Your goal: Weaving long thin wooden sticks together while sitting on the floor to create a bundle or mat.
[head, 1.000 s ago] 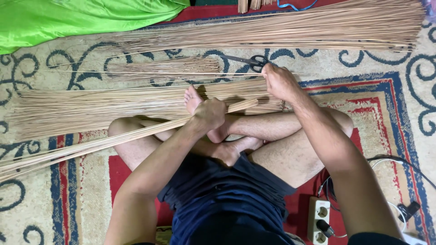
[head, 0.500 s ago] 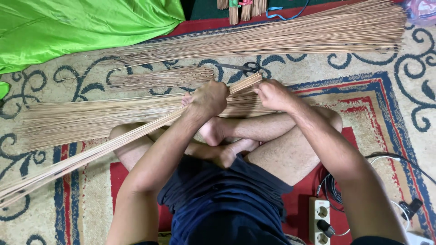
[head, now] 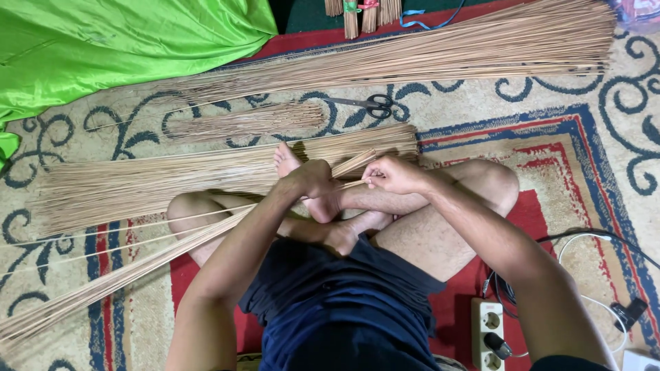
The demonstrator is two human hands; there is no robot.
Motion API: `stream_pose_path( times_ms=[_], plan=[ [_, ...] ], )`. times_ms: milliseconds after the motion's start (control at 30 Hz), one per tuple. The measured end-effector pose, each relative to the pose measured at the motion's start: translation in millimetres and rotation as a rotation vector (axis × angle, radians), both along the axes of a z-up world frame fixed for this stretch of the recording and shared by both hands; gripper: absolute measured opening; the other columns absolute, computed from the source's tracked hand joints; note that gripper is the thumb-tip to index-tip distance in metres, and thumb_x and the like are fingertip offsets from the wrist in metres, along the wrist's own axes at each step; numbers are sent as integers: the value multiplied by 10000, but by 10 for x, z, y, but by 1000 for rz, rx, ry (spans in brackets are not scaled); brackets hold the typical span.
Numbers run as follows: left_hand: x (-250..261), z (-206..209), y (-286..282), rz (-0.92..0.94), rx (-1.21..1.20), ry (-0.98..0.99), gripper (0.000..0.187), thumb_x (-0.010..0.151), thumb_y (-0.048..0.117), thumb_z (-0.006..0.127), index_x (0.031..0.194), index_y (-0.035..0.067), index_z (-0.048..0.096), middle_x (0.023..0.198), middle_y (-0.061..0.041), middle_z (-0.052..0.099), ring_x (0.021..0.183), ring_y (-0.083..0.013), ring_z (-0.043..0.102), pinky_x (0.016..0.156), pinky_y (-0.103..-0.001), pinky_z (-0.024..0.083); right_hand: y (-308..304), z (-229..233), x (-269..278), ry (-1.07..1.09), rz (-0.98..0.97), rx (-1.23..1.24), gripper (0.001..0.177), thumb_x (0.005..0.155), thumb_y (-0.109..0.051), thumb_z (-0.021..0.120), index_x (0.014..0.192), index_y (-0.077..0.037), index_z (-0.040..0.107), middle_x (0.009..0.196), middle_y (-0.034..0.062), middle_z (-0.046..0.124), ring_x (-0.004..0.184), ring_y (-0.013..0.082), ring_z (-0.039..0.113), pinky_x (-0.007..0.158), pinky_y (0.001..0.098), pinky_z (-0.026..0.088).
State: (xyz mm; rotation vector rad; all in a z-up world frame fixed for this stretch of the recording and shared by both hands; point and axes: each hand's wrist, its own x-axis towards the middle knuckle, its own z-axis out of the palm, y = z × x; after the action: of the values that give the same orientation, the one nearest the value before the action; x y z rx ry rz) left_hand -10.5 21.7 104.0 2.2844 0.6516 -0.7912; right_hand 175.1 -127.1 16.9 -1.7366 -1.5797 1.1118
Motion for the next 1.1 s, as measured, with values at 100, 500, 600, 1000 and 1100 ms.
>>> stream_pose_path(
  times_ms=[100,500,600,1000,1100],
  plan=[
    [-5,-563,165,7,-62,-20,309,820,315,646,715,57,778,719,-179,740,840,-340,768,789,-433,577,6,-298,68,58,-35,-44,126,943,-90,649,987,-100,767,821,48,805,713,120,719,716,283,577],
    [-69,-293,283,-41,56,23,345,862,257,611,994,-8,787,1127,-278,745,1223,-417,664,1051,-502,512,-207,-89,437,-46,-112,-5,148,868,-78,744,971,-121,840,851,75,818,772,181,758,728,320,603],
    [72,-820,317,48,159,107,438,758,273,751,1045,-58,765,1269,-535,517,1302,-630,478,1112,-613,424,-315,217,536,247,-292,8,202,889,9,739,1086,7,782,952,127,787,742,134,685,689,266,618],
    [104,-513,433,87,-101,37,287,801,328,674,669,78,722,564,-63,655,553,-209,684,592,-349,526,-120,-527,241,974,-1158,353,408,888,41,760,1242,-50,579,977,243,745,763,242,792,715,332,706],
    [37,-224,373,252,-274,17,235,879,139,652,841,-90,686,655,-114,622,496,-163,606,482,-277,487,-1,-433,9,896,-1320,442,588,872,44,776,1391,-44,513,948,240,755,690,223,777,678,331,707]
  ],
)
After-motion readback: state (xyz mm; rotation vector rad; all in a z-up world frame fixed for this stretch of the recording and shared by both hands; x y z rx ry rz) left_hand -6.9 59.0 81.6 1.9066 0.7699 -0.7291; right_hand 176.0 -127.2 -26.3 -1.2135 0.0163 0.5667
